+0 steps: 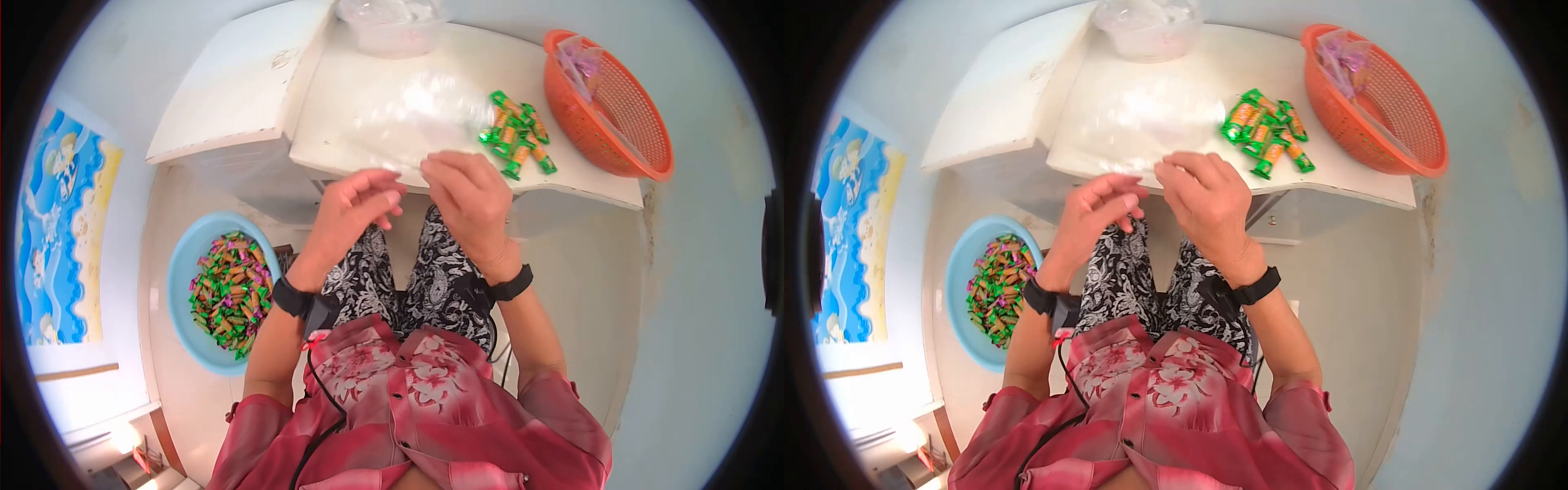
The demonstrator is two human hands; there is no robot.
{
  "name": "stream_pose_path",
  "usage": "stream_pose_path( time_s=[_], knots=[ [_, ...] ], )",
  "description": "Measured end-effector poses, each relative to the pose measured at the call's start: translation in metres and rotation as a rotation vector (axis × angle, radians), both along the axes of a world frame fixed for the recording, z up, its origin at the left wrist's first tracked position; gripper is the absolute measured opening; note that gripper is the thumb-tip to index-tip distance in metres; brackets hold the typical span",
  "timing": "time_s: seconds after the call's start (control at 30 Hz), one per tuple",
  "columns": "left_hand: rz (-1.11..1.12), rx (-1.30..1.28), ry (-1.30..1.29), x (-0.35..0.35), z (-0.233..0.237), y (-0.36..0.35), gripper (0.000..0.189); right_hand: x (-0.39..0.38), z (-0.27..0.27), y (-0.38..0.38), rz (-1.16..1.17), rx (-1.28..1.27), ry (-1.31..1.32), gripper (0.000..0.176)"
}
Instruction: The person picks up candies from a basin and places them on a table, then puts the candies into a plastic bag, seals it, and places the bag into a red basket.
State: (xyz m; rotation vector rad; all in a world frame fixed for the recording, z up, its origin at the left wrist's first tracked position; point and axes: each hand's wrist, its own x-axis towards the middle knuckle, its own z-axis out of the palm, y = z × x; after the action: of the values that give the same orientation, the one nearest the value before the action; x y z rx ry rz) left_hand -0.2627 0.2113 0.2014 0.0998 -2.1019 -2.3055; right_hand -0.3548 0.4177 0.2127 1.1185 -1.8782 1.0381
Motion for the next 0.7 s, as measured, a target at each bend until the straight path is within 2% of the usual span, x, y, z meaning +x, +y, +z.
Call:
stream_pose_path(
  time_s=[0.13,0.2,0.3,0.47,0.53,0.63,0.7],
  knots=[
    [0.026,0.131,-0.180,0.022,-0.001,-0.004,0.038,0.009,-0.034,-0.005,-0.056,0.122,-0.006,0.033],
    [0.041,0.173,-0.229,0.023,-0.006,-0.009,0.044,0.013,-0.040,-0.004,-0.056,0.138,-0.006,0.033],
    [0.116,0.337,-0.297,0.019,-0.015,-0.007,0.041,0.018,-0.038,-0.001,-0.053,0.172,0.019,0.034],
    [0.221,0.423,-0.176,0.017,-0.032,0.000,0.036,0.027,-0.031,0.005,0.005,0.195,-0.053,0.029],
    [0.232,0.367,-0.142,0.016,-0.036,-0.001,0.034,0.029,-0.020,0.008,0.065,0.149,-0.143,0.025],
    [0.225,0.222,-0.126,0.019,-0.048,-0.006,0.031,0.014,-0.014,0.009,-0.038,0.024,-0.195,0.024],
    [0.224,0.187,-0.138,0.019,-0.054,-0.010,0.029,0.001,-0.007,0.000,-0.157,0.104,-0.198,0.028]
  ],
)
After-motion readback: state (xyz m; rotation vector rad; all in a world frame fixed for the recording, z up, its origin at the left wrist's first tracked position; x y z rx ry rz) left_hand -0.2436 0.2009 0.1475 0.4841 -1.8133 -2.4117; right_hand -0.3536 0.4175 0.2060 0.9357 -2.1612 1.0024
